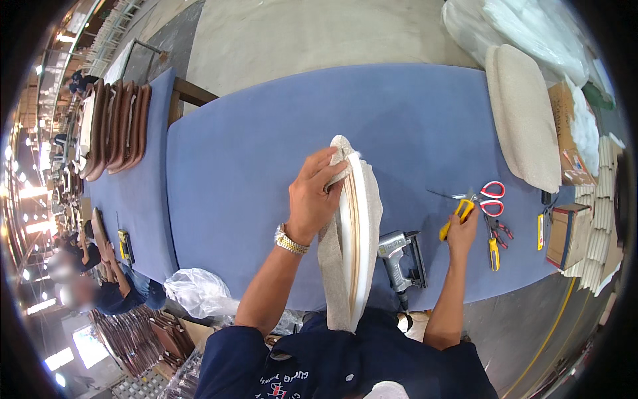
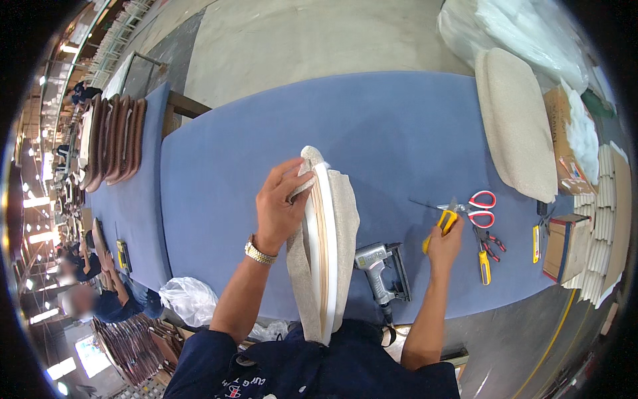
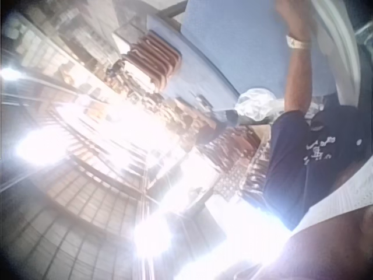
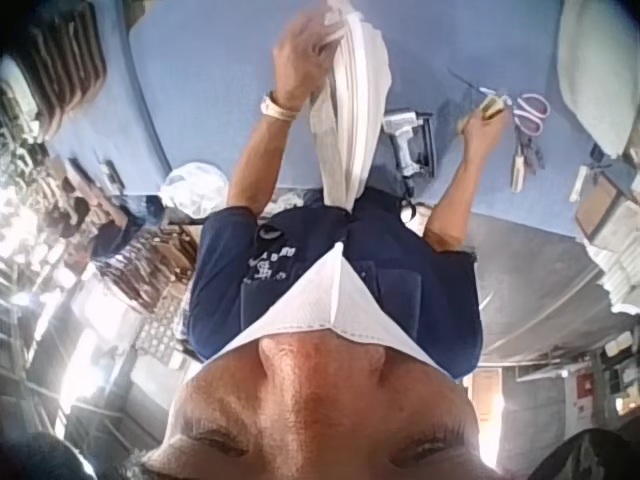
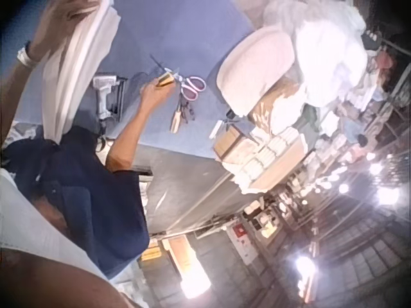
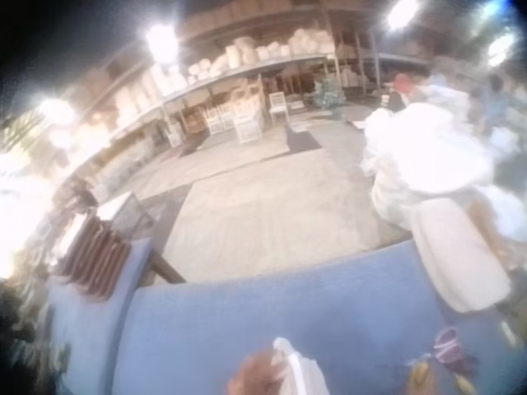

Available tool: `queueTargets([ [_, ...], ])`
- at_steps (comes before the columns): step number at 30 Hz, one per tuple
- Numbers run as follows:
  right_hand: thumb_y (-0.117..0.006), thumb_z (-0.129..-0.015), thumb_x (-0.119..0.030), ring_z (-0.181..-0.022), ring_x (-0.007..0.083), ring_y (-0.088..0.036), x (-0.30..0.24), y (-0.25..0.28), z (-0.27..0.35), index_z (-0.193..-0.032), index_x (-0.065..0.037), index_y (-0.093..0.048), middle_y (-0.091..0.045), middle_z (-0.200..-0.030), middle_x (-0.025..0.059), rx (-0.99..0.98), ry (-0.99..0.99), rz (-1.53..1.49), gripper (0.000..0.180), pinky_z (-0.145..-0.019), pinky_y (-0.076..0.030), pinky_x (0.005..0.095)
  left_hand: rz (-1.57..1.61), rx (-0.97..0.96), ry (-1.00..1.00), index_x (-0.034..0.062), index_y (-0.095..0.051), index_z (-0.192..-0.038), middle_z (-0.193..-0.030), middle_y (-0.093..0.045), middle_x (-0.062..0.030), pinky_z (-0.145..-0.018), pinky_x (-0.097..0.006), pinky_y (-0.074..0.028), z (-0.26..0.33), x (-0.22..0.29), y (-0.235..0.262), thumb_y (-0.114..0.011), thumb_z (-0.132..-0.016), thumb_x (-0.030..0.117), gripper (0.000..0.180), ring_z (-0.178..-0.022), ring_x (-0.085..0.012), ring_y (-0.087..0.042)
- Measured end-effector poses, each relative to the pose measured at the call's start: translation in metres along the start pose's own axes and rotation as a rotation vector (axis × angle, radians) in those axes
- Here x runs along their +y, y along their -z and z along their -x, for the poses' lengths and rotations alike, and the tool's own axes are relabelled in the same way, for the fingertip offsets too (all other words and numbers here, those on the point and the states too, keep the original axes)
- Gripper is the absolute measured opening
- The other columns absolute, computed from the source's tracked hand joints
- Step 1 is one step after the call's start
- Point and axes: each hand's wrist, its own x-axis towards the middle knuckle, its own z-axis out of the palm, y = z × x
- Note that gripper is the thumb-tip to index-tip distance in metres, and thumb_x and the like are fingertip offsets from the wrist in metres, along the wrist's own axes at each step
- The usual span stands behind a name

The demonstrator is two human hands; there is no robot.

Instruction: The person wraps a white fabric cover around a foam cushion, repeatedly staples the edges with a pneumatic staple gun, and trims excess fabric with a utility knife. The person rotates the cushion to work on all sides and continues stapling and trimming until the cover is secured.

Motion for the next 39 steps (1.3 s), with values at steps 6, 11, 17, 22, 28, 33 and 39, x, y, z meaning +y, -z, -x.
queueTargets([
  [6,-0.061,-0.099,-0.005,-0.081,0.0069,-0.052,-0.178,-0.056,0.035,-0.125,-0.002,-0.065,-0.060,-0.094,-0.0003,-0.469,0.273,-0.622,0.027,-0.071,-0.045,0.0260,0.100,0.053,0.008,0.0076,-0.079,-0.109,-0.129,-0.072,-0.0101,-0.084,-0.030,-0.063,0.007,-0.006,-0.005,-0.075,-0.082,-0.009,0.031,-0.105,-0.0228,-0.075],
  [11,-0.061,-0.099,-0.010,-0.079,0.0132,-0.060,-0.221,-0.092,0.028,-0.113,-0.002,-0.064,-0.065,-0.095,0.0037,-0.629,0.426,-0.529,0.016,-0.071,-0.048,0.0316,0.191,0.163,0.019,0.0010,-0.072,-0.100,-0.120,-0.076,-0.0087,-0.067,-0.026,-0.057,0.009,-0.017,-0.008,-0.075,-0.089,-0.002,0.012,-0.080,-0.0115,-0.072],
  [17,-0.071,-0.088,-0.013,-0.083,0.0379,-0.065,-0.240,-0.105,0.030,-0.113,-0.004,-0.068,-0.065,-0.097,0.0143,-0.522,0.774,0.111,0.027,-0.074,-0.052,0.0442,0.380,0.157,0.280,0.0003,-0.061,-0.092,-0.114,-0.078,-0.0085,-0.056,-0.024,-0.043,0.014,-0.029,-0.014,-0.073,-0.094,0.006,0.013,-0.062,-0.0050,-0.048],
  [22,-0.071,-0.092,-0.019,-0.087,0.0398,-0.066,-0.241,-0.109,0.033,-0.114,-0.004,-0.066,-0.063,-0.101,0.0132,-0.530,0.788,0.157,0.027,-0.076,-0.053,0.0482,0.369,0.130,0.250,0.0005,-0.061,-0.093,-0.112,-0.078,-0.0089,-0.057,-0.025,-0.044,0.011,-0.032,-0.014,-0.073,-0.095,0.008,0.014,-0.064,-0.0063,-0.052],
  [28,-0.071,-0.094,-0.017,-0.078,0.0354,-0.066,-0.230,-0.122,0.023,-0.104,-0.001,-0.065,-0.063,-0.093,0.0141,-0.426,0.813,0.102,0.020,-0.071,-0.053,0.0435,0.327,0.097,0.220,0.0000,-0.063,-0.098,-0.114,-0.077,-0.0091,-0.063,-0.024,-0.048,0.010,-0.034,-0.014,-0.069,-0.098,0.007,0.009,-0.073,-0.0058,-0.058],
  [33,-0.071,-0.097,-0.020,-0.076,0.0152,-0.062,-0.214,-0.114,0.023,-0.100,-0.001,-0.070,-0.067,-0.085,0.0059,-0.542,0.386,-0.207,0.020,-0.071,-0.050,0.0323,0.318,0.040,0.264,-0.0002,-0.066,-0.103,-0.115,-0.077,-0.0098,-0.072,-0.025,-0.052,0.008,-0.023,-0.010,-0.068,-0.098,0.006,0.009,-0.087,-0.0083,-0.066],
  [39,-0.070,-0.099,-0.030,-0.073,0.0133,-0.056,-0.122,-0.083,-0.009,-0.104,0.001,-0.069,-0.063,-0.078,0.0052,-0.431,0.281,0.104,0.032,-0.068,-0.048,0.0345,0.309,0.033,0.112,0.0019,-0.070,-0.099,-0.119,-0.072,-0.0157,-0.088,-0.037,-0.058,-0.028,-0.028,0.006,-0.072,-0.094,0.016,0.015,-0.104,-0.0259,-0.073],
])
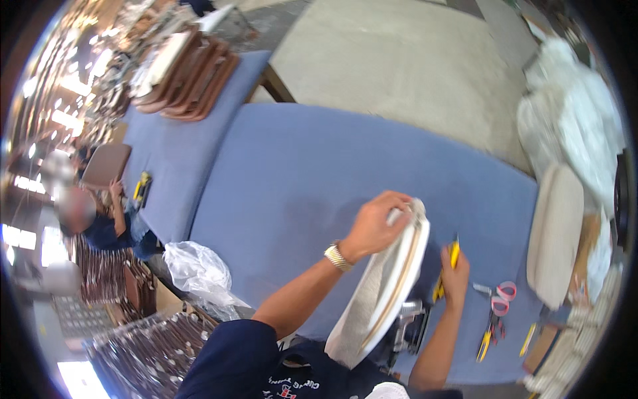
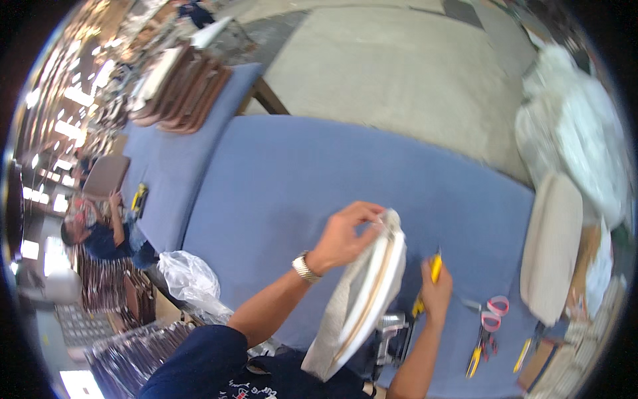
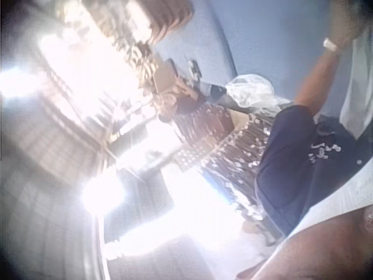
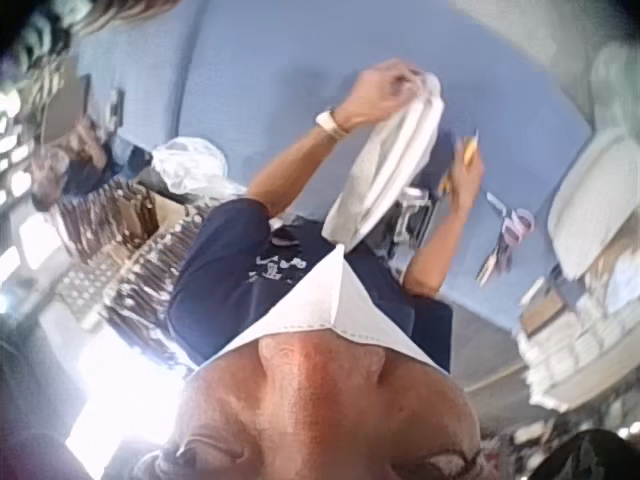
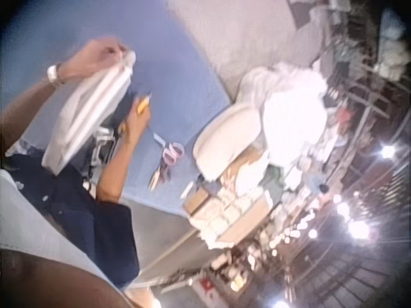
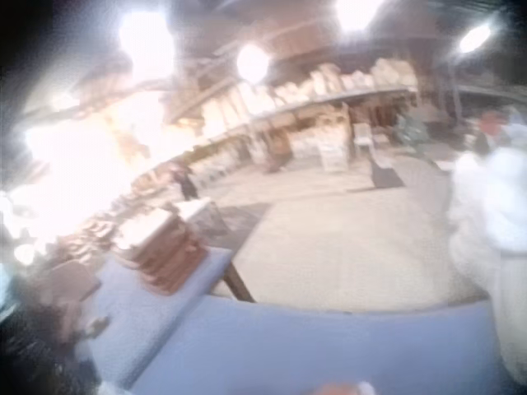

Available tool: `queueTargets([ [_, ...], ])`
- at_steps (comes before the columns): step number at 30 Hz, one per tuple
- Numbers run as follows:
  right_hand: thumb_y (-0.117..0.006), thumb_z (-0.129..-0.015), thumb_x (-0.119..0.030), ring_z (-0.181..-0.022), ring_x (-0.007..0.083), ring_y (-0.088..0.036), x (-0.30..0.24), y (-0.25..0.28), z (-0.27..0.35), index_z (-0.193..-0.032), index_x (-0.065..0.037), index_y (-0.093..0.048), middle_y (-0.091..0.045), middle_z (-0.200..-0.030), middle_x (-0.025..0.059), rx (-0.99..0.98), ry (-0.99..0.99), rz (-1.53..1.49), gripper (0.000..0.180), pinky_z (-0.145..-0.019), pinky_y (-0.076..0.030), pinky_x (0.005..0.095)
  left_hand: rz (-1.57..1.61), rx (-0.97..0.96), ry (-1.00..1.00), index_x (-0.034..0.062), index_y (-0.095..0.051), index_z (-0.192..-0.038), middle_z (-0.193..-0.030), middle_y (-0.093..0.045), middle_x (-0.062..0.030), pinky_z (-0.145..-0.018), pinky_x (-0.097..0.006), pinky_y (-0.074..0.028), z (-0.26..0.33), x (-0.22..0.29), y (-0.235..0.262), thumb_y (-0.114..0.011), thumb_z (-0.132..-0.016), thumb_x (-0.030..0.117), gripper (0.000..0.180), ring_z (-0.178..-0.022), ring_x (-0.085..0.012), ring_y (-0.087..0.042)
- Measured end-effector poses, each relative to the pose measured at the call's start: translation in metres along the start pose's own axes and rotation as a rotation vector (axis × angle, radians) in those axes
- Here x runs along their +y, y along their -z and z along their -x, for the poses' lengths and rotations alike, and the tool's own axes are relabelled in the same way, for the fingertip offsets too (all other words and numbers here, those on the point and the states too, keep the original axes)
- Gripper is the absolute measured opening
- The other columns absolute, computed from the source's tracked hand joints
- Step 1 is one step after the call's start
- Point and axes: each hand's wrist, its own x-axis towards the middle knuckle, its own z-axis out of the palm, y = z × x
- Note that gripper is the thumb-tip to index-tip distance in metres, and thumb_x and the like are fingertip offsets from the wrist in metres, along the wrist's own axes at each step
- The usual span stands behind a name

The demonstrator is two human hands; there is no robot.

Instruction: The person wraps a white fabric cover around a foam cushion, repeatedly staples the edges with a pneumatic staple gun, and trims excess fabric with a utility knife. The person rotates the cushion to work on all sides and continues stapling and trimming until the cover is secured.

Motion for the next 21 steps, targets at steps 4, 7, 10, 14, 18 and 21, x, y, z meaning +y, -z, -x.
queueTargets([
  [4,-0.074,-0.094,-0.029,-0.098,0.0331,-0.067,0.097,0.021,0.017,-0.121,0.002,-0.065,-0.068,-0.108,0.0214,0.156,0.114,0.427,0.042,-0.084,-0.052,0.0455,0.237,-0.264,0.282,0.0016,-0.077,-0.110,-0.113,-0.075,-0.0126,-0.093,-0.036,-0.054,-0.057,-0.008,-0.011,-0.056,-0.106,0.041,0.045,-0.105,-0.0198,-0.068],
  [7,-0.077,-0.092,-0.027,-0.116,0.0379,-0.064,0.066,0.035,0.050,-0.145,0.001,-0.053,-0.058,-0.139,0.0242,0.039,0.091,0.219,0.065,-0.099,-0.052,0.0438,0.251,-0.417,0.365,0.0014,-0.080,-0.098,-0.095,-0.076,-0.0131,-0.090,-0.036,-0.053,-0.066,-0.030,-0.025,-0.050,-0.106,0.049,0.057,-0.095,-0.0210,-0.069],
  [10,-0.082,-0.087,-0.027,-0.124,0.0413,-0.061,0.001,0.001,0.121,-0.163,-0.004,-0.026,-0.051,-0.151,0.0268,-0.273,0.002,-0.272,0.097,-0.106,-0.050,0.0446,0.253,-0.412,0.407,0.0018,-0.080,-0.083,-0.083,-0.075,-0.0135,-0.087,-0.038,-0.053,-0.052,-0.038,-0.038,-0.051,-0.104,0.048,0.058,-0.085,-0.0227,-0.068],
  [14,-0.085,-0.081,-0.030,-0.126,0.0438,-0.061,-0.074,-0.051,0.194,-0.166,-0.007,-0.013,-0.050,-0.149,0.0334,-0.129,0.444,0.023,0.114,-0.102,-0.053,0.0473,0.212,-0.107,0.263,0.0024,-0.077,-0.075,-0.078,-0.074,-0.0130,-0.084,-0.038,-0.053,-0.034,-0.057,-0.031,-0.053,-0.101,0.041,0.052,-0.076,-0.0236,-0.066],
  [18,-0.085,-0.078,-0.028,-0.116,0.0505,-0.065,-0.081,-0.055,0.192,-0.166,-0.008,-0.005,-0.060,-0.132,0.0387,-0.361,0.174,0.138,0.121,-0.099,-0.054,0.0504,0.290,0.088,0.440,0.0003,-0.075,-0.074,-0.069,-0.070,-0.0103,-0.076,-0.036,-0.055,-0.008,-0.001,0.046,-0.056,-0.100,0.034,0.046,-0.064,-0.0201,-0.062],
  [21,-0.080,-0.079,-0.023,-0.100,0.0531,-0.069,-0.094,-0.043,0.191,-0.167,-0.017,-0.010,-0.071,-0.112,0.0327,-0.440,0.345,0.232,0.113,-0.092,-0.056,0.0539,0.136,0.353,0.279,-0.0014,-0.075,-0.074,-0.067,-0.069,-0.0077,-0.066,-0.034,-0.051,0.037,0.031,0.109,-0.058,-0.099,0.027,0.042,-0.062,-0.0158,-0.059],
])
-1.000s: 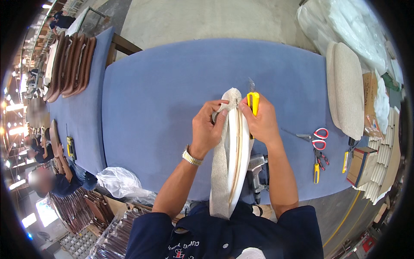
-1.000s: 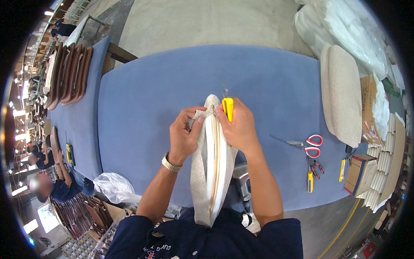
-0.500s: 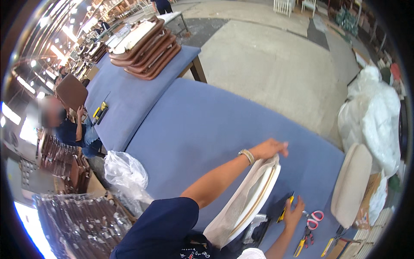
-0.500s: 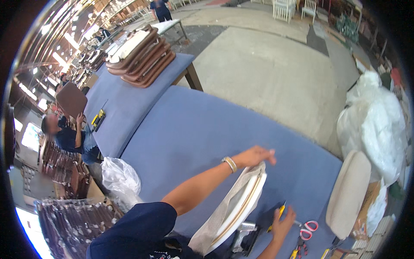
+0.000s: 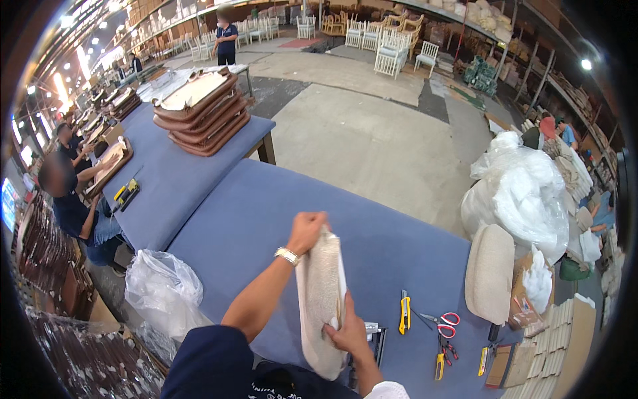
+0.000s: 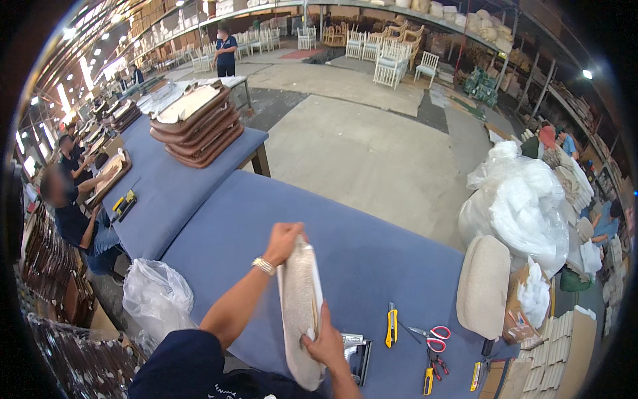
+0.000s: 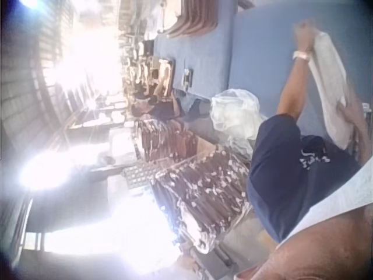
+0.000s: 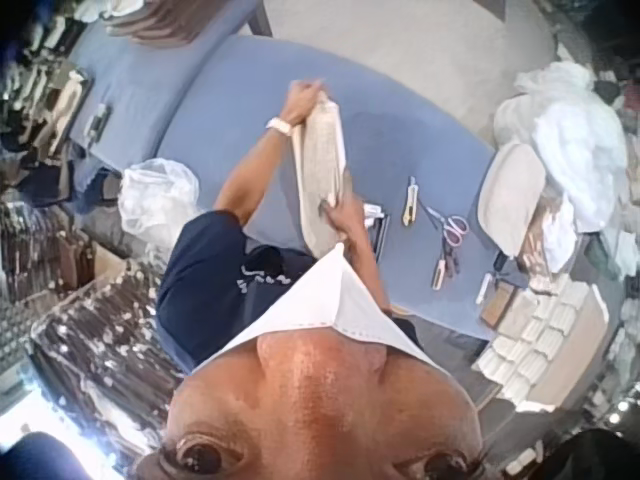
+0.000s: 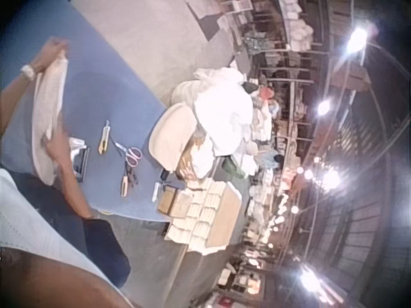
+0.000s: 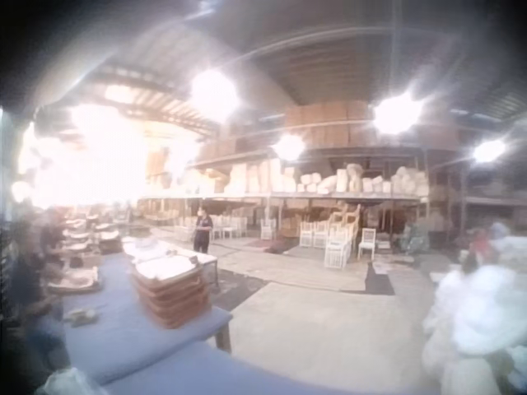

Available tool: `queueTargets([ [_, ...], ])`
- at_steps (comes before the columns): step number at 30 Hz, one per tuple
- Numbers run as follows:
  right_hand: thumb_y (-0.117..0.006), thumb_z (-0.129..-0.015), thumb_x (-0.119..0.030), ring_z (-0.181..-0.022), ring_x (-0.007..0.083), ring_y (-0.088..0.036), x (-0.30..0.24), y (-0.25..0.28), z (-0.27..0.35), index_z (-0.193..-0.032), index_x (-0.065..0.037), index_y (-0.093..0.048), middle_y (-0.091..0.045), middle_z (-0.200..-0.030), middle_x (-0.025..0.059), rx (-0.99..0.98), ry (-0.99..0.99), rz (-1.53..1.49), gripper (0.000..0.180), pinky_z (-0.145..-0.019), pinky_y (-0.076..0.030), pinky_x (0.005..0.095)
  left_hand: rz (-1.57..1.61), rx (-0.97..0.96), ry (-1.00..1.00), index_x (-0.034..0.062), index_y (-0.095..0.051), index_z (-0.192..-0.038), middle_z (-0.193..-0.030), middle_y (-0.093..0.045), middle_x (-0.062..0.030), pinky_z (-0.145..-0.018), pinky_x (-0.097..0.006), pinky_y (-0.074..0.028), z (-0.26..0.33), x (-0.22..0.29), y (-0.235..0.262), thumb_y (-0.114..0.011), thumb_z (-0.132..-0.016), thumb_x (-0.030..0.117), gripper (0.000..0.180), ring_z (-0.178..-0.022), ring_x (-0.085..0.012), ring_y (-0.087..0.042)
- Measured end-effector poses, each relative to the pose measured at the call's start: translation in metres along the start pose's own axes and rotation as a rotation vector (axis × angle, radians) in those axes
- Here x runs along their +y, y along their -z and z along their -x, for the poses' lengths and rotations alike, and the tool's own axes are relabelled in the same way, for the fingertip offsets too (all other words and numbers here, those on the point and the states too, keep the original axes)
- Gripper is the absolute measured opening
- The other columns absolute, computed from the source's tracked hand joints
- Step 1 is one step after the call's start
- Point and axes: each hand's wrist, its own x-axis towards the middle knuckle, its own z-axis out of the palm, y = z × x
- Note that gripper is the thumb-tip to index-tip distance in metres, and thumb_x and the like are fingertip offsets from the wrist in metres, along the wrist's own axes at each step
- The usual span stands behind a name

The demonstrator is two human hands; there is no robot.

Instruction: The person wraps a white fabric cover around a foam cushion, repeatedly staples the edges with a pneumatic staple gun, and trims excess fabric with a utility knife. The person rotates the cushion to work on all sides and continues stapling and trimming until the cover is secured.

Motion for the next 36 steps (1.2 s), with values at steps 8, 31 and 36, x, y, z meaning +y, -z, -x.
queueTargets([
  [8,-0.069,-0.076,-0.004,-0.113,0.0393,-0.068,-0.092,0.091,-0.045,-0.159,-0.031,-0.038,-0.071,-0.127,0.0144,-0.290,0.581,0.595,0.093,-0.091,-0.056,0.0496,0.074,0.591,-0.334,-0.0021,-0.072,-0.090,-0.083,-0.070,-0.0066,-0.073,-0.031,-0.049,0.210,0.013,0.144,-0.053,-0.105,0.023,0.035,-0.075,-0.0140,-0.061],
  [31,-0.062,-0.080,0.006,-0.148,0.0336,-0.041,-0.032,-0.043,-0.135,-0.136,-0.013,-0.066,-0.052,-0.154,0.0139,0.194,0.544,0.778,0.059,-0.123,-0.031,0.0509,-0.317,-0.108,-0.255,0.0072,-0.028,-0.162,-0.164,-0.035,-0.0205,-0.113,-0.045,-0.047,0.327,-0.117,0.082,-0.069,-0.098,0.030,0.080,-0.143,-0.0417,-0.046],
  [36,-0.065,-0.084,0.001,-0.122,0.0373,-0.060,-0.097,-0.093,-0.072,-0.128,-0.007,-0.069,-0.064,-0.132,0.0185,0.391,0.585,0.408,0.045,-0.106,-0.047,0.0462,-0.204,-0.044,-0.138,0.0054,-0.021,-0.163,-0.161,-0.039,-0.0223,-0.103,-0.047,-0.054,0.312,-0.113,0.109,-0.067,-0.097,0.021,0.083,-0.138,-0.0430,-0.052],
])
